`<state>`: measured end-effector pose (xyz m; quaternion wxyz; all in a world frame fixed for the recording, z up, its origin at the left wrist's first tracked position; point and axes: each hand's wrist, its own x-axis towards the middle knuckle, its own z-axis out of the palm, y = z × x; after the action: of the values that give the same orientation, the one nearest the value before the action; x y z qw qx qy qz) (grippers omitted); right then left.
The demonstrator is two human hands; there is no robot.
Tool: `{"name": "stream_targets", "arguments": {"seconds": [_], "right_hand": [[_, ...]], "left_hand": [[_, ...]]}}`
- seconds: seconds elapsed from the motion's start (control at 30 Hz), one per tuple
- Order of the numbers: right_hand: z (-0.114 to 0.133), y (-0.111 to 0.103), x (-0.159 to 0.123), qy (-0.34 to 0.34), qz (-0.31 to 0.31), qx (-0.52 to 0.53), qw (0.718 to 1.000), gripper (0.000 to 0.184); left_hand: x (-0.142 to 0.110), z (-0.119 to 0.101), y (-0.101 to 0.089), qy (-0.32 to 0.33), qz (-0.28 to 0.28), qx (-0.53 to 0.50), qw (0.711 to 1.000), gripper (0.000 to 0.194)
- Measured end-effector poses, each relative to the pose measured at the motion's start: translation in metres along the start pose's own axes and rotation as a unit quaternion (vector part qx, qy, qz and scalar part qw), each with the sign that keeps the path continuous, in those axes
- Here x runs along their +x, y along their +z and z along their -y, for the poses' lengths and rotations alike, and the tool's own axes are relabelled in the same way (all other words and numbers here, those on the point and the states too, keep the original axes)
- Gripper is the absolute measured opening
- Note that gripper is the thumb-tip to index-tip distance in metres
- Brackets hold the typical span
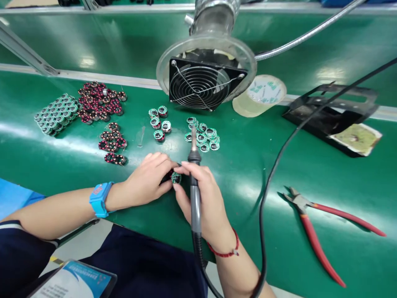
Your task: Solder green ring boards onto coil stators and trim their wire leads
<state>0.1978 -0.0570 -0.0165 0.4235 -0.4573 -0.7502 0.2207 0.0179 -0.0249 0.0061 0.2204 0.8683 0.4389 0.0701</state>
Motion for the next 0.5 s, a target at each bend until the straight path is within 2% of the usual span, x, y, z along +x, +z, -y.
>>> {"name": "stream_targets", "arguments": {"seconds": [0.1, 0.23, 0.3, 0.4, 0.5], "right_hand": [[0.000, 0.004, 0.002, -0.018, 0.037, -0.013, 0.999, 0.059], [0.002, 0.003, 0.003, -0.026, 0.056, -0.091, 0.994, 0.052], [0.004, 0.002, 0.003, -0.028, 0.058, -0.132, 0.989, 0.047], [0.006, 0.002, 0.002, -0.024, 0.055, -0.162, 0.985, 0.045], [0.005, 0.004, 0.001, -0.012, 0.057, -0.138, 0.989, 0.050]], "left_hand": [[-0.002, 0.005, -0.009, -0.006, 0.041, -0.060, 0.997, 0.026], [0.000, 0.021, -0.024, 0.021, 0.095, -0.185, 0.978, 0.042], [0.002, 0.027, -0.026, 0.015, 0.078, -0.205, 0.975, 0.035], [0.006, 0.029, -0.021, 0.004, 0.056, -0.205, 0.977, 0.014], [0.008, 0.028, -0.017, 0.015, 0.051, -0.204, 0.978, 0.010]]}}
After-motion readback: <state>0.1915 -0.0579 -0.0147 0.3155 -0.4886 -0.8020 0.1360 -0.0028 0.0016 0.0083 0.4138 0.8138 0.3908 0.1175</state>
